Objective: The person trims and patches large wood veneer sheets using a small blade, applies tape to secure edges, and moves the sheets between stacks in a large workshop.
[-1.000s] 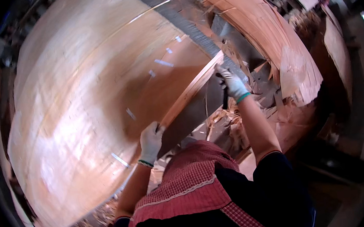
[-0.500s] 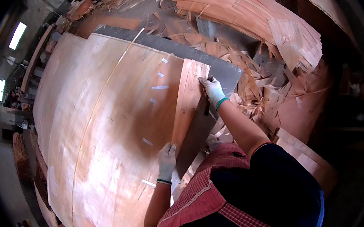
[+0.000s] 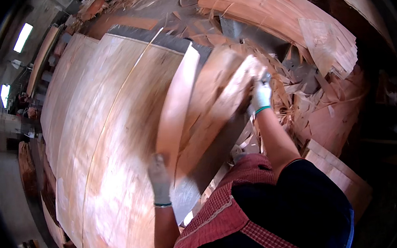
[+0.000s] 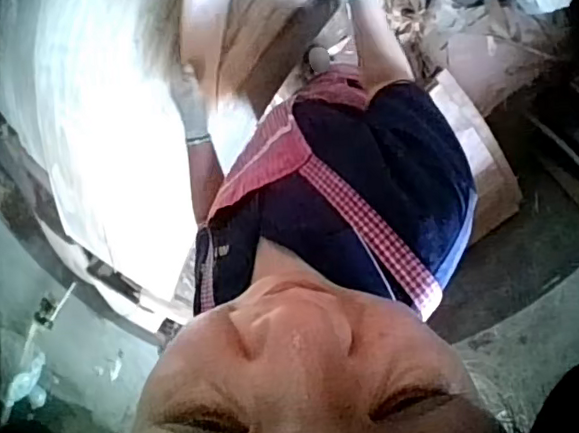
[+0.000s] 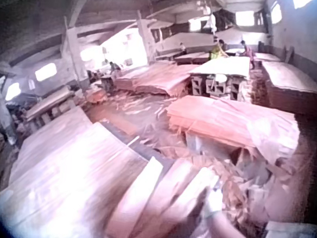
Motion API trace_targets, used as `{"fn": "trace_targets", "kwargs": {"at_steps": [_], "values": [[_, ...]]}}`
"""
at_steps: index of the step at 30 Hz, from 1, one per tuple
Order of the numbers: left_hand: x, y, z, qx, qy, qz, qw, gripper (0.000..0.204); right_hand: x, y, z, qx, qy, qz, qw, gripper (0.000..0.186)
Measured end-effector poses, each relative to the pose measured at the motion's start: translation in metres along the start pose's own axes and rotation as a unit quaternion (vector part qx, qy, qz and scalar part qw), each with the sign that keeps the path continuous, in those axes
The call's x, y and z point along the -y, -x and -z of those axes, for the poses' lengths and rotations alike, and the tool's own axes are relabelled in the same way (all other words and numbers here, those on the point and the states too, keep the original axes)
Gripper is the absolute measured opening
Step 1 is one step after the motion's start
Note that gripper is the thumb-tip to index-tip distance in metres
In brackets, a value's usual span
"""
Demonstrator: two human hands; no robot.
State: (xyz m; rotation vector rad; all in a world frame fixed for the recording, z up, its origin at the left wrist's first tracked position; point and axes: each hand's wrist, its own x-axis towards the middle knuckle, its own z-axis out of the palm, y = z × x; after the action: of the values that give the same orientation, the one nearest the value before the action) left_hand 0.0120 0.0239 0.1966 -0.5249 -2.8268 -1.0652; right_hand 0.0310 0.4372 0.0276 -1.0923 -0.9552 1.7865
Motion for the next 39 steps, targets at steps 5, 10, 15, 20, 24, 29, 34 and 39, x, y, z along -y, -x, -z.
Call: {"fn": "trace_targets", "kwargs": {"at_steps": [5, 10, 15, 20, 24, 29, 34, 39], "values": [[-0.021, -0.008, 0.044, 0.021, 0.098, 0.05, 0.994, 0.034, 0.086, -0.069, 0.085, -0.081, 0.24, 0.358, 0.899, 0.015], [-0.012, 0.012, -0.007, 0.062, 0.123, 0.019, 0.99, 0.029, 0.227, 0.007, 0.057, -0.116, 0.446, 0.562, 0.686, 0.029], [0.014, 0.059, -0.05, 0.015, -0.046, -0.189, 0.981, 0.025, 0.163, 0.009, 0.017, 0.083, 0.484, 0.505, 0.71, 0.024], [-0.022, 0.083, -0.063, 0.272, 0.027, 0.023, 0.962, 0.027, 0.079, -0.026, 0.047, 0.192, 0.576, 0.325, 0.725, 0.037], [-0.024, 0.13, -0.055, 0.191, 0.056, 0.038, 0.979, 0.026, 0.06, 0.012, -0.013, 0.227, 0.615, 0.347, 0.671, 0.038], [-0.002, 0.201, -0.02, 0.087, 0.094, 0.125, 0.984, 0.025, 0.071, 0.075, -0.071, 0.25, 0.59, 0.402, 0.654, 0.039], [0.024, 0.315, 0.051, 0.002, 0.127, 0.211, 0.969, 0.032, 0.103, 0.16, -0.115, 0.312, 0.465, 0.46, 0.689, 0.04], [0.057, 0.463, 0.122, -0.055, 0.103, 0.285, 0.951, 0.034, 0.065, 0.297, -0.142, 0.55, 0.375, 0.335, 0.667, 0.041]]}}
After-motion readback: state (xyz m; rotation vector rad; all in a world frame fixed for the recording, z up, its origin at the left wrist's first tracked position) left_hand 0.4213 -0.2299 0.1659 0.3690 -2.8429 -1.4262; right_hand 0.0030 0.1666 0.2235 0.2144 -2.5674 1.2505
